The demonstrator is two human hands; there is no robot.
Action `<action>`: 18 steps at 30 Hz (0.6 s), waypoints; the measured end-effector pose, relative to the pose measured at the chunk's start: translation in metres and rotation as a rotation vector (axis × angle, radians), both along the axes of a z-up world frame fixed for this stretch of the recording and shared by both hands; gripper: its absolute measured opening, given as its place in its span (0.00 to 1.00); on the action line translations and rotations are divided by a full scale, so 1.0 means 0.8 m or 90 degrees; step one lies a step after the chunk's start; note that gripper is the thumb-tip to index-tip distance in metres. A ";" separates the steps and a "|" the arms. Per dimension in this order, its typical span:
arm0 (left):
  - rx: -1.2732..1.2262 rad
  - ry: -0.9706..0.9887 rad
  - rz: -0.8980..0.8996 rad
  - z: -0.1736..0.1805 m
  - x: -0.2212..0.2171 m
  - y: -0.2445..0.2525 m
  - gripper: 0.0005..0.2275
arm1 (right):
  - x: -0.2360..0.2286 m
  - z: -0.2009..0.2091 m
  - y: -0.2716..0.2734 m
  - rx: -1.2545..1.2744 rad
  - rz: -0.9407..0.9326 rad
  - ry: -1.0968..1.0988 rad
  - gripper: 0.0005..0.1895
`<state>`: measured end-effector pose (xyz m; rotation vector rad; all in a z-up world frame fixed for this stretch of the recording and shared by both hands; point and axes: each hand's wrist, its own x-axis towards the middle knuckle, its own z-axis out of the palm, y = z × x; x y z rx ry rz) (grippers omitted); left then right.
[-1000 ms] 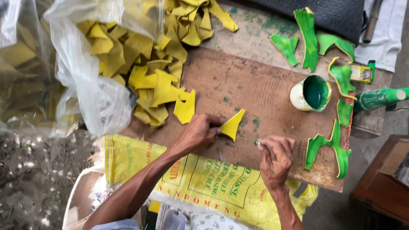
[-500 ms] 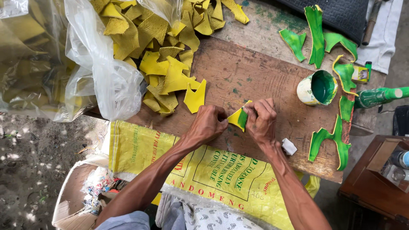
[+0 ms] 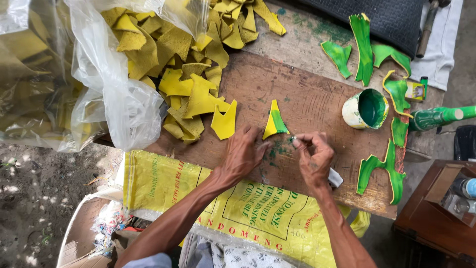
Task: The person paints yellow shoe sole pieces green using a small brush. They pick up individual pieces from a pile, apply green paint to the surface, and place the finished pieces on a nearby mat. The process is repeated for multiple pieces throughout the clip.
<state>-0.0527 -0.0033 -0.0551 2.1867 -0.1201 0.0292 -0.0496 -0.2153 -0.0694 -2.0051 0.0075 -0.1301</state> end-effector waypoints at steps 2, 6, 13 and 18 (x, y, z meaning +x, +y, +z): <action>0.078 -0.010 -0.010 -0.005 0.008 -0.007 0.10 | 0.007 0.012 -0.001 -0.025 0.005 -0.030 0.05; 0.087 0.056 -0.092 -0.004 0.018 0.004 0.07 | 0.001 0.035 0.002 -0.143 0.096 -0.127 0.04; 0.009 0.034 -0.111 0.001 0.009 0.016 0.06 | 0.009 -0.012 0.015 -0.262 0.222 -0.263 0.04; 0.015 0.018 -0.139 -0.002 0.014 0.016 0.05 | 0.087 -0.019 0.001 -0.324 0.132 -0.221 0.09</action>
